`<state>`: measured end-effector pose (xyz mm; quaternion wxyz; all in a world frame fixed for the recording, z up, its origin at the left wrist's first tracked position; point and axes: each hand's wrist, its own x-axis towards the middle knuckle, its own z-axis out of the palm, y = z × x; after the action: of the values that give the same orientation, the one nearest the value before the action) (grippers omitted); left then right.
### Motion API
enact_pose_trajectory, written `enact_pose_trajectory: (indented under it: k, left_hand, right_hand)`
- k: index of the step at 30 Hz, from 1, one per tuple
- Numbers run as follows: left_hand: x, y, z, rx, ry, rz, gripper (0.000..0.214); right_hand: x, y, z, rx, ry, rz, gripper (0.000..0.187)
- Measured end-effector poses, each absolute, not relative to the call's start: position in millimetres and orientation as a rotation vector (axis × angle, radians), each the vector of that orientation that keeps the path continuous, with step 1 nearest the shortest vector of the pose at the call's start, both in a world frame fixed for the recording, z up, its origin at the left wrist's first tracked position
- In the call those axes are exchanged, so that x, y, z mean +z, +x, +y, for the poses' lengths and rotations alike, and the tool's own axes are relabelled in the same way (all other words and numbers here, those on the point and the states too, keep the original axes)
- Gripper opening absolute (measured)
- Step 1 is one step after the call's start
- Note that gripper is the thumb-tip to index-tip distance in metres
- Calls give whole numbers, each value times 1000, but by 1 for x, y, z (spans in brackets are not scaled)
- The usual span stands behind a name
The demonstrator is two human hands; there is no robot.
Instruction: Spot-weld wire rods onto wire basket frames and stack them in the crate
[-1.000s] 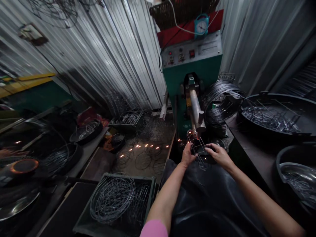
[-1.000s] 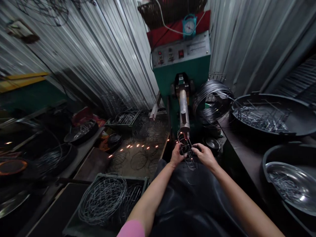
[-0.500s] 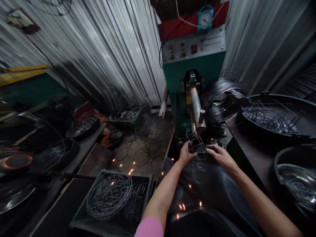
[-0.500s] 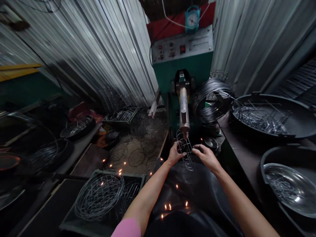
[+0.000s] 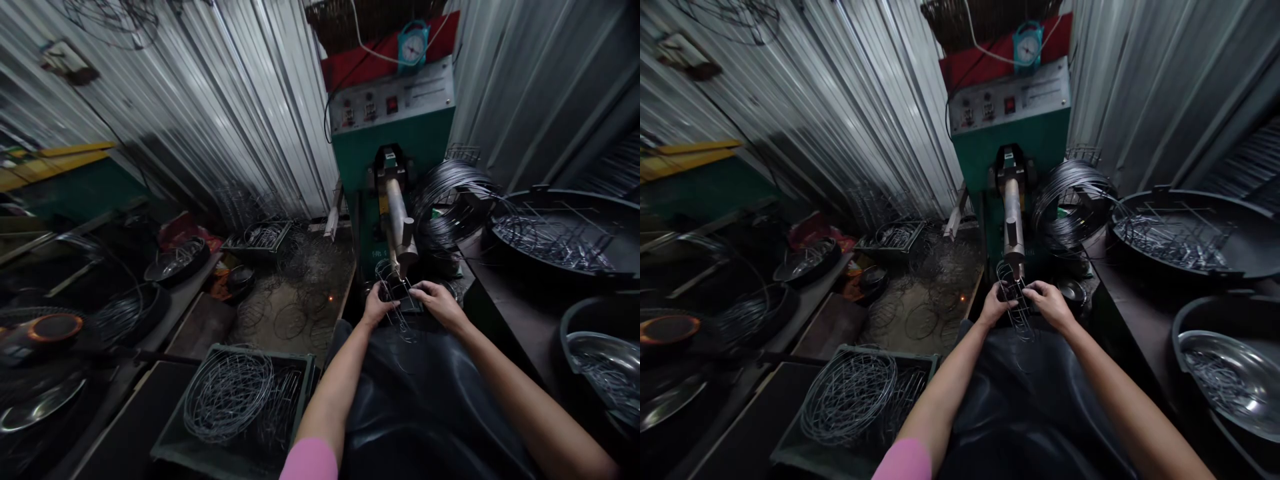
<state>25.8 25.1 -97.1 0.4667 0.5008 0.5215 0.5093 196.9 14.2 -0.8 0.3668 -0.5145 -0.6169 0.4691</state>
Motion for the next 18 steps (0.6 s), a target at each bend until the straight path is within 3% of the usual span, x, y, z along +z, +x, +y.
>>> enact_pose_trajectory:
  k: [8,18]
  left_hand:
    - [-88,31,24,1214,1060,1193,56]
    - [-92,34,25,1212,907,1172,64]
  right_hand:
    - [-7,194,25,1169,-1322,-1553,35]
    - [-9,208,9,1330,-1354,-1518,35]
